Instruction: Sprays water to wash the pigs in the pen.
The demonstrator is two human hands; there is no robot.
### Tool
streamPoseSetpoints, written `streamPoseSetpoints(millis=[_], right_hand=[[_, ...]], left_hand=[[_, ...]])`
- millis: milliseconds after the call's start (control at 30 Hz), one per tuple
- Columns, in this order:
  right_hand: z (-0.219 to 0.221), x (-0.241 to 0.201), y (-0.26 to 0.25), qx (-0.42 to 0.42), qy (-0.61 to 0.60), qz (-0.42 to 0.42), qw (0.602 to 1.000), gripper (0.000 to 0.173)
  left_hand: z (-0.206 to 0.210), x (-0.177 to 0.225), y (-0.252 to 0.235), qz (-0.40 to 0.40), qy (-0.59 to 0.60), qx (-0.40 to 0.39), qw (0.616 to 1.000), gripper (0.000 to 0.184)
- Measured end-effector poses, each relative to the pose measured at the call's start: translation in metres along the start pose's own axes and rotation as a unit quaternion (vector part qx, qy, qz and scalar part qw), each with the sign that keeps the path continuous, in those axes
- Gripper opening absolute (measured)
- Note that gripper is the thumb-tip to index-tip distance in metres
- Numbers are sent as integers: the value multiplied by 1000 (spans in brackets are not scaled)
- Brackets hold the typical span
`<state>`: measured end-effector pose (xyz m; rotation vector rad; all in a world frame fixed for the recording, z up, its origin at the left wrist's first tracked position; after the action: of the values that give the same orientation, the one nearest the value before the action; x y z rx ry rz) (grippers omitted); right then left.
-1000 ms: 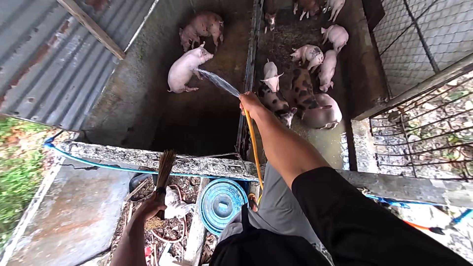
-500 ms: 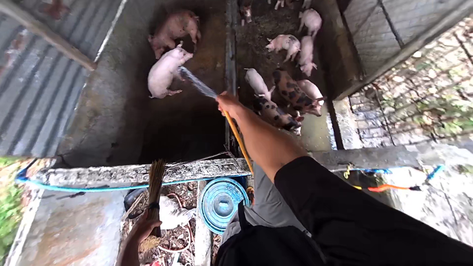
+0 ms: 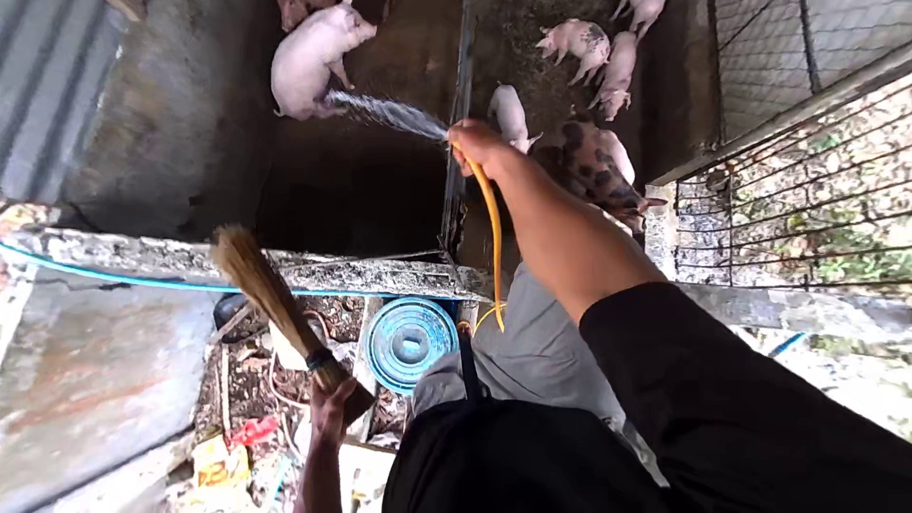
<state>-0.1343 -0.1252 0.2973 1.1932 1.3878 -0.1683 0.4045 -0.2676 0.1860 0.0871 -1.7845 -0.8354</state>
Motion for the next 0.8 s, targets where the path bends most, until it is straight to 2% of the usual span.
streamPoseSetpoints(millis=[67, 100, 133, 233, 267, 367, 467, 533, 633, 800], right_hand=[[14, -5, 2, 7, 13, -9, 1000, 30], [25, -7, 4, 13, 15, -10, 1000, 29], [38, -5, 6, 20, 16, -3, 1000, 29], [83, 14, 8, 28, 4, 29, 999, 30], [100, 23, 6, 32, -2, 44, 999, 29], [156, 47, -2, 16, -1, 73, 997, 30], [190, 68, -29, -7, 15, 58, 998, 33], [194, 75, -55, 1, 16, 53, 998, 33], [193, 70, -92, 50, -17, 56, 997, 29], [169, 70, -145, 92, -3, 41, 995, 29]], left_hand=[[11, 5, -9, -24, 12, 10, 1000, 64], [17, 11, -17, -21, 13, 15, 1000, 58], [22, 14, -28, -7, 7, 22, 1000, 59], [32, 31, -81, 30, -55, 26, 998, 82], [34, 41, -108, 29, -80, 31, 996, 83], [38, 75, -191, -2, -172, 58, 983, 64], [36, 96, -273, -4, -303, 89, 949, 68], [31, 99, -317, -1, -371, 100, 923, 75], [30, 101, -361, 25, -414, 105, 904, 78], [36, 81, -410, 56, -424, 63, 902, 80]])
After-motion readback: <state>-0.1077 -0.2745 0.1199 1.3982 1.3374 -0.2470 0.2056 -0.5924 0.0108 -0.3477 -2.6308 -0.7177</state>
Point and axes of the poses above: each hand's wrist, its own y-axis away from the middle knuckle, its own z-axis out of the palm, x = y × z, the point moved 5 cm from there along -y, towards the middle knuckle, and after that the axes turned 10 degrees about y, right-handed, at the moved point
